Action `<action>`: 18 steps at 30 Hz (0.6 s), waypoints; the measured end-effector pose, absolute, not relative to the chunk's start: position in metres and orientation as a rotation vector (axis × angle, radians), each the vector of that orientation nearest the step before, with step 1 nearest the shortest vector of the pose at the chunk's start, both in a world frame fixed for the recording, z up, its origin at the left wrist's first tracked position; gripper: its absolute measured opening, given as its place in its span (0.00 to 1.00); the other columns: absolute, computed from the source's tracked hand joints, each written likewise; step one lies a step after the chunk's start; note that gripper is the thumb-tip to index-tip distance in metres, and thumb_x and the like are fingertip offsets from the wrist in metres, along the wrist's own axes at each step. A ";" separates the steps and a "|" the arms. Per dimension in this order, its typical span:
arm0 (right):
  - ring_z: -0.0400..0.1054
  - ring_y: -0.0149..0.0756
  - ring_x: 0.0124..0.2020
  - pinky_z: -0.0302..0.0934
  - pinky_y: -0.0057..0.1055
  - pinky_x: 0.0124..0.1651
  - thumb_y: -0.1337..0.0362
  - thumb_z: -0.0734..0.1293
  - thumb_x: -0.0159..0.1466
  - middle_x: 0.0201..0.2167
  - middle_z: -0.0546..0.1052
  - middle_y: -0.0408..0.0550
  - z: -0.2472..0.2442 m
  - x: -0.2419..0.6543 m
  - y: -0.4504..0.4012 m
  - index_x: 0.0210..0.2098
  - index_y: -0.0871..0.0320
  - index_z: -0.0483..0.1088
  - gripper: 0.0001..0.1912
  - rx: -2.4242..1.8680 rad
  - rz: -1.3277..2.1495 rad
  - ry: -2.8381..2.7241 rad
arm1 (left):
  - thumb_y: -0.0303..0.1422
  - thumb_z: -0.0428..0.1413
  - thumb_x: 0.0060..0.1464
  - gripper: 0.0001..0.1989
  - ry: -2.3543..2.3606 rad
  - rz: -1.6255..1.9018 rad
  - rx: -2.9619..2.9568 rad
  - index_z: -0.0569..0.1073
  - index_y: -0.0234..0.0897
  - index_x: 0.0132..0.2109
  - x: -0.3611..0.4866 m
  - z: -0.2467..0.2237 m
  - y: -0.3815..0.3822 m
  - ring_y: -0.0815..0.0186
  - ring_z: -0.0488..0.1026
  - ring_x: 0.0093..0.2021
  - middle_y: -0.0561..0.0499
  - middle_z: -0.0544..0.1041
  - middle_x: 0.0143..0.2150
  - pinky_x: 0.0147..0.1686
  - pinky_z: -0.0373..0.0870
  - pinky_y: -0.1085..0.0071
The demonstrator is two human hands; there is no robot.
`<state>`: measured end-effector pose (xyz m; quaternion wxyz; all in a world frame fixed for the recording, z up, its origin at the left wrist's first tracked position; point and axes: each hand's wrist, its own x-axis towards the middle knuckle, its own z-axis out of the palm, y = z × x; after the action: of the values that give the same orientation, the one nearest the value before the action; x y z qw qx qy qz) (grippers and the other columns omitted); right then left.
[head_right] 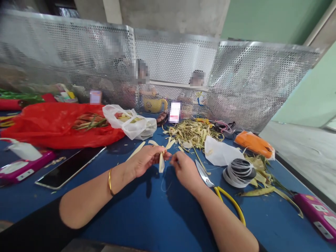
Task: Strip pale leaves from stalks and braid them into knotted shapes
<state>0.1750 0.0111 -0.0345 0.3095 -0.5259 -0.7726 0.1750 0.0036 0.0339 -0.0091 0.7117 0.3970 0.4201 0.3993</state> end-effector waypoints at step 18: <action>0.53 0.27 0.17 0.48 0.27 0.21 0.59 0.63 0.59 0.20 0.65 0.38 -0.018 0.192 0.014 0.29 0.55 0.63 0.08 -1.330 0.664 -1.290 | 0.29 0.57 0.50 0.04 0.864 0.604 0.798 0.72 0.32 0.29 0.005 -0.013 0.032 0.71 0.72 0.22 0.54 0.73 0.23 0.27 0.70 0.74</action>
<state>0.1922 0.0138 -0.0184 0.5535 -0.5627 -0.5459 0.2810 0.0048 0.0324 -0.0129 0.7893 0.3705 0.4012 0.2806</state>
